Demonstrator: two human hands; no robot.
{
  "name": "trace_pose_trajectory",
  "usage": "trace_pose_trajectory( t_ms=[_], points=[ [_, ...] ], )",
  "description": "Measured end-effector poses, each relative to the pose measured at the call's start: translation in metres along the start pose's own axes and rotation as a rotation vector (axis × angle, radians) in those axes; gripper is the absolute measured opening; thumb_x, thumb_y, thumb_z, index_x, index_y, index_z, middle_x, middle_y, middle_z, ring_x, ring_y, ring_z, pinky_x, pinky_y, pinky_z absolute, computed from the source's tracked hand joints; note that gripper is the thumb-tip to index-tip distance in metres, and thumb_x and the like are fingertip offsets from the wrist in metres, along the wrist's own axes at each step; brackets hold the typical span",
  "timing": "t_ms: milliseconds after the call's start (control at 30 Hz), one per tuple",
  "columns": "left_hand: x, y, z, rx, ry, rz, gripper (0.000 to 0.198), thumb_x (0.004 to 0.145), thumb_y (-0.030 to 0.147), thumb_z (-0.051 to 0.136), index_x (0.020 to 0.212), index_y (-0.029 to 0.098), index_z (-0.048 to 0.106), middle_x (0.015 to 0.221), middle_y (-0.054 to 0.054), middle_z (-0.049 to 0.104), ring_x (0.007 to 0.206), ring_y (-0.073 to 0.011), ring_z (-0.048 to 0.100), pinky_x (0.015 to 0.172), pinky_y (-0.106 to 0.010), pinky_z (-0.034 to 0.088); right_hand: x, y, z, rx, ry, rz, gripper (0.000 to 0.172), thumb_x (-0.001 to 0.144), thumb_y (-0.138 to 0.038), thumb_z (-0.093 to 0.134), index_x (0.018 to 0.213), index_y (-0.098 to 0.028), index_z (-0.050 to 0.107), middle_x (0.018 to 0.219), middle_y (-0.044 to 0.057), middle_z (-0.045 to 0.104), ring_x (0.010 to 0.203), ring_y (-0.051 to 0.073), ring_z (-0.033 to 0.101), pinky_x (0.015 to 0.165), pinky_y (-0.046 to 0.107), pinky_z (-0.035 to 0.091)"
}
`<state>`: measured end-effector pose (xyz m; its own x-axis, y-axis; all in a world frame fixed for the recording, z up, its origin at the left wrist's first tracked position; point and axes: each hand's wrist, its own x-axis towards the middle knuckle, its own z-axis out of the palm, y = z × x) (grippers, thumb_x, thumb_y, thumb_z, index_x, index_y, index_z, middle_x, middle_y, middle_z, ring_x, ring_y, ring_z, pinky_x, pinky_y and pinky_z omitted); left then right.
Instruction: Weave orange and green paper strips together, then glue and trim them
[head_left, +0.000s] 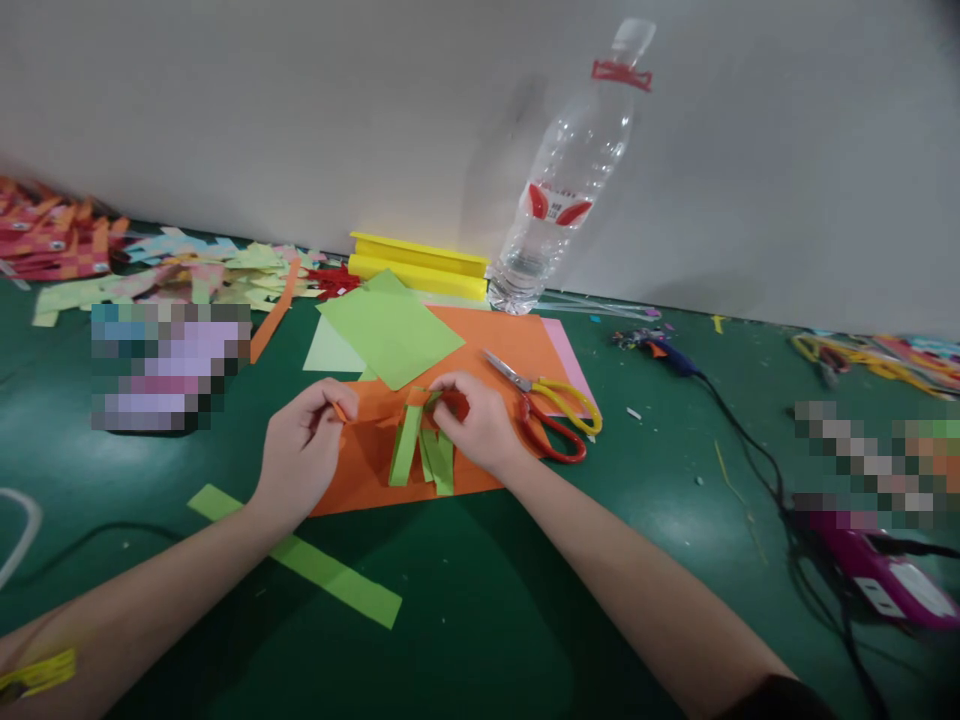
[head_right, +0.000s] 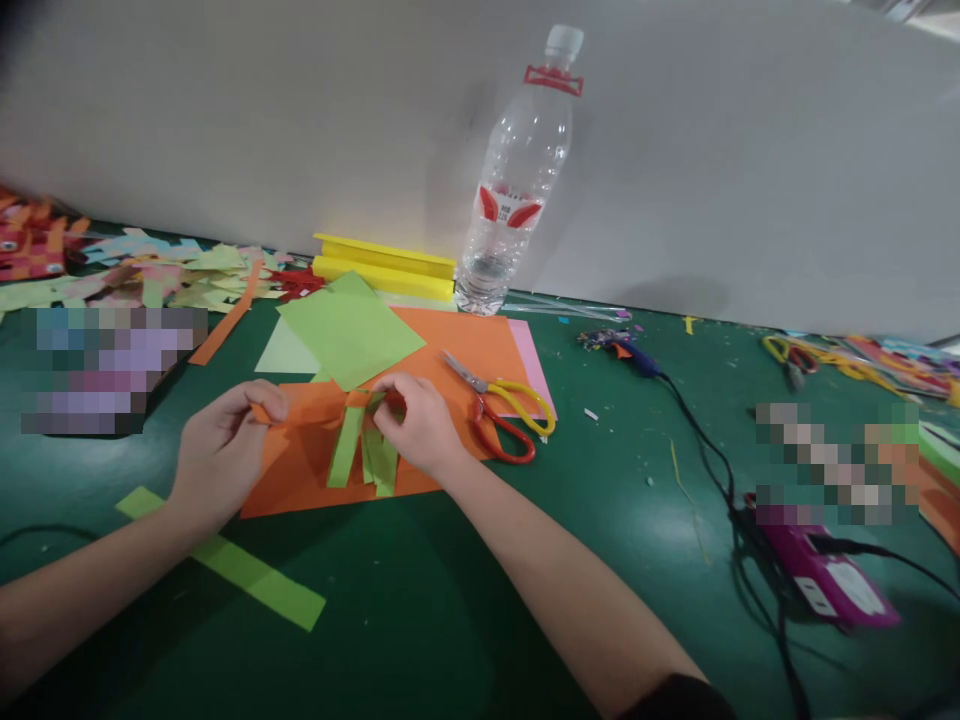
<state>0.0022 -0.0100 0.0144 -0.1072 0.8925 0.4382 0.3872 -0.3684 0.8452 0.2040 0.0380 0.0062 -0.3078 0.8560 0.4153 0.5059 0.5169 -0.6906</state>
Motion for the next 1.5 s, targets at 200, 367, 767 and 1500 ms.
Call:
trace_pose_trajectory(
  t_ms=[200,367,767,1500],
  points=[
    [-0.005,0.009,0.005,-0.173,-0.242,0.12,0.025,0.072,-0.001,0.034,0.068,0.019,0.048,0.069,0.001,0.05,0.067,-0.0128,0.049,0.061,-0.025,0.037,-0.001,-0.004,-0.002,0.001,0.034,-0.053,0.02,0.073,-0.012,0.052,0.09,-0.021,0.059,0.091,0.003,0.066,0.088,0.017,0.06,0.079,0.033,0.049],
    [-0.012,0.015,0.009,-0.253,-0.476,0.076,0.025,0.082,0.004,0.032,0.067,0.019,0.046,0.068,0.001,0.048,0.061,-0.0129,0.046,0.058,-0.026,0.036,-0.001,-0.008,-0.001,-0.041,0.036,-0.094,0.019,0.074,-0.013,0.05,0.089,-0.021,0.058,0.089,0.003,0.066,0.087,0.018,0.06,0.081,0.035,0.047],
    [-0.012,0.019,0.013,-0.446,-0.438,-0.142,0.02,0.073,0.001,0.039,0.063,0.019,0.038,0.065,0.002,0.042,0.061,-0.0127,0.039,0.057,-0.026,0.031,-0.001,0.002,0.006,-0.147,-0.064,-0.062,0.018,0.077,-0.014,0.051,0.091,-0.021,0.058,0.088,0.002,0.066,0.083,0.017,0.059,0.083,0.034,0.044],
    [-0.005,0.003,-0.003,0.043,-0.731,0.123,0.021,0.083,0.01,0.04,0.091,0.02,0.057,0.081,-0.003,0.059,0.075,-0.016,0.055,0.068,-0.028,0.044,-0.008,-0.002,-0.003,-0.286,-0.208,-0.246,0.034,0.088,-0.028,0.047,0.122,-0.022,0.05,0.125,0.007,0.058,0.118,0.02,0.05,0.109,0.047,0.026]
  ],
)
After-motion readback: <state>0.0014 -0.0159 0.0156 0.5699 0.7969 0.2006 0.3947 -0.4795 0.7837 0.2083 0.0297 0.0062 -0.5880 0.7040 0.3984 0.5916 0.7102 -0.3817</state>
